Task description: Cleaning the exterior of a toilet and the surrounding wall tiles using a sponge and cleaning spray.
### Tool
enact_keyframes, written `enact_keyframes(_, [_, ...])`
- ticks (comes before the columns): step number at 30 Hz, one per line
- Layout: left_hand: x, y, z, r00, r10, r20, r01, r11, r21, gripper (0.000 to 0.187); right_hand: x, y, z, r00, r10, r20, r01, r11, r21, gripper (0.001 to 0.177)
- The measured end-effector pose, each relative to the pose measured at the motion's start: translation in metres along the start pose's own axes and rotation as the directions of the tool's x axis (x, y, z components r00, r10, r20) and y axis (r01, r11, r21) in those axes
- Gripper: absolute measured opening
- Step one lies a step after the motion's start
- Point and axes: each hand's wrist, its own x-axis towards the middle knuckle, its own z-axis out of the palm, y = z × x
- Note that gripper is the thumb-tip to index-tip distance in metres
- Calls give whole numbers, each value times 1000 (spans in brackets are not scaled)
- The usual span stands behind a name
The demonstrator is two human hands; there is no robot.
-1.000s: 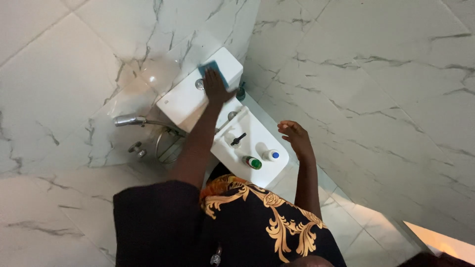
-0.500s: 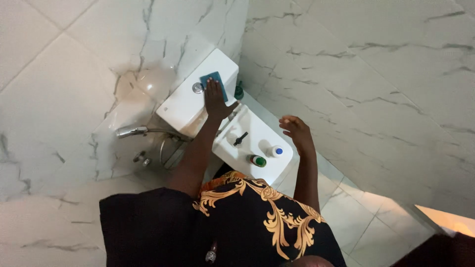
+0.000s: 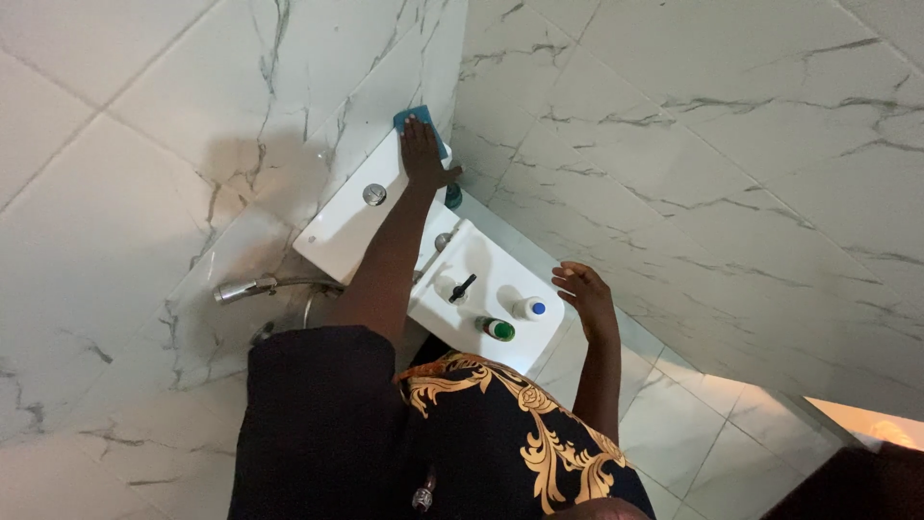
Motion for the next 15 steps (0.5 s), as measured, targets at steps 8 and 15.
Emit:
enact_keyframes(8, [-89, -12, -7, 967, 238, -89, -232, 970, 69, 125, 13, -5, 5, 999, 5, -36, -4, 1000, 8, 34])
enact_keyframes(15, [-33, -23, 8, 937, 260, -234, -285, 955, -81, 91, 11, -13, 6, 998, -48, -35, 50, 998, 35, 38])
